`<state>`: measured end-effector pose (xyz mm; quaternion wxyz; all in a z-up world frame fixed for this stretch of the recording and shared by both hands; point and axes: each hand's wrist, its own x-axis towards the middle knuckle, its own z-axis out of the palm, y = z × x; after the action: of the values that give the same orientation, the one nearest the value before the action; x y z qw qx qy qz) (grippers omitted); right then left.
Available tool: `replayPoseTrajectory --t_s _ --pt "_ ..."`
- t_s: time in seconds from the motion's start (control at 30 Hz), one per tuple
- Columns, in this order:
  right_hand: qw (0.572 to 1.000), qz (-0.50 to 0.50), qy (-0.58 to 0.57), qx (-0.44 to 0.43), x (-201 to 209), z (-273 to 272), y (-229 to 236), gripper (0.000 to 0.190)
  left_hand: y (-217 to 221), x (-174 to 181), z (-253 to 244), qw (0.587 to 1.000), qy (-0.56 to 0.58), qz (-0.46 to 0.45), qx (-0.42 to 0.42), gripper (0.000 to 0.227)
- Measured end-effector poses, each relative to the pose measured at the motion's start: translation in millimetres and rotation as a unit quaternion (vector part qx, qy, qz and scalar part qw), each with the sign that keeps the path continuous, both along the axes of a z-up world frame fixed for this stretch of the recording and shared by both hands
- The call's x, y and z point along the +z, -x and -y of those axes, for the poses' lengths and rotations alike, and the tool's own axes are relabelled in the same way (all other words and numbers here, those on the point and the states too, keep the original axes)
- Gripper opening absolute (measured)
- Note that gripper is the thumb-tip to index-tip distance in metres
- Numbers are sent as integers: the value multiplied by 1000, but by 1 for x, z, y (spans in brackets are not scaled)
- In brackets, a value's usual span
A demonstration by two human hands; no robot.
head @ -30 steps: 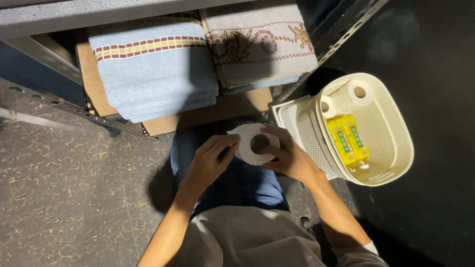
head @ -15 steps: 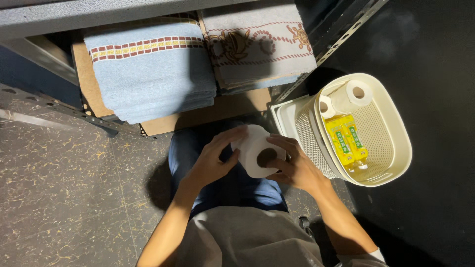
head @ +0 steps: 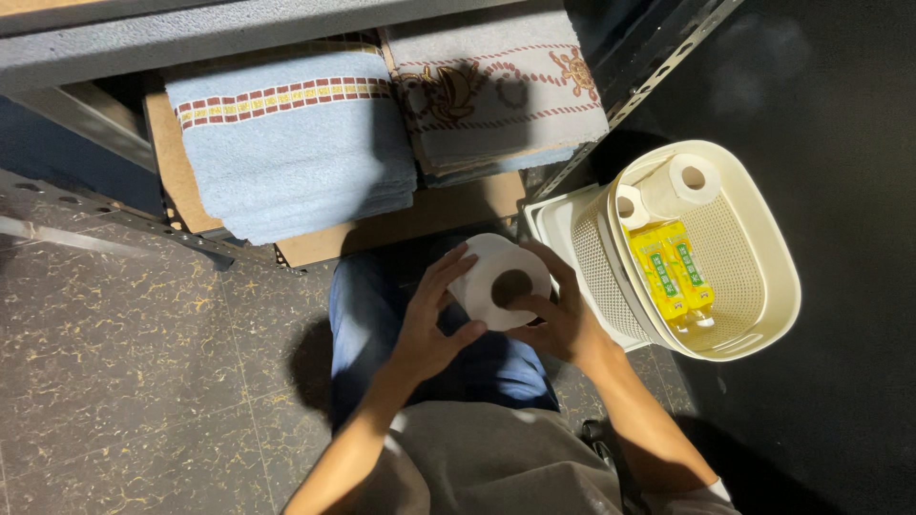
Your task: The person organizes supplies on a metal shelf by taking items from a white basket and placing them on the shelf. They stack black lids, place rolls of paper towels, and arrange yellow bottles next to existing glass jars and tea boxes.
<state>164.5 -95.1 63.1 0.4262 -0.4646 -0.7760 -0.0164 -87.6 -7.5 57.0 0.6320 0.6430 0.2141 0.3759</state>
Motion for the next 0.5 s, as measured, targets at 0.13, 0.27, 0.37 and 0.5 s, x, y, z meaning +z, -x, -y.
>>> replayPoseTrajectory --t_s 0.13,0.27,0.37,0.5 --pt "997 -64 -4 -43 -2 -1 26 49 -15 4 13 997 24 13 67 72" --pt "987 -140 47 -60 21 -9 25 126 -16 21 1 996 15 10 83 66" --pt "984 -160 55 -53 40 -25 26 143 -22 52 -21 997 -18 5 77 66" --pt "958 -142 153 -197 110 -40 5 139 -39 116 -58 984 -159 -5 75 70"
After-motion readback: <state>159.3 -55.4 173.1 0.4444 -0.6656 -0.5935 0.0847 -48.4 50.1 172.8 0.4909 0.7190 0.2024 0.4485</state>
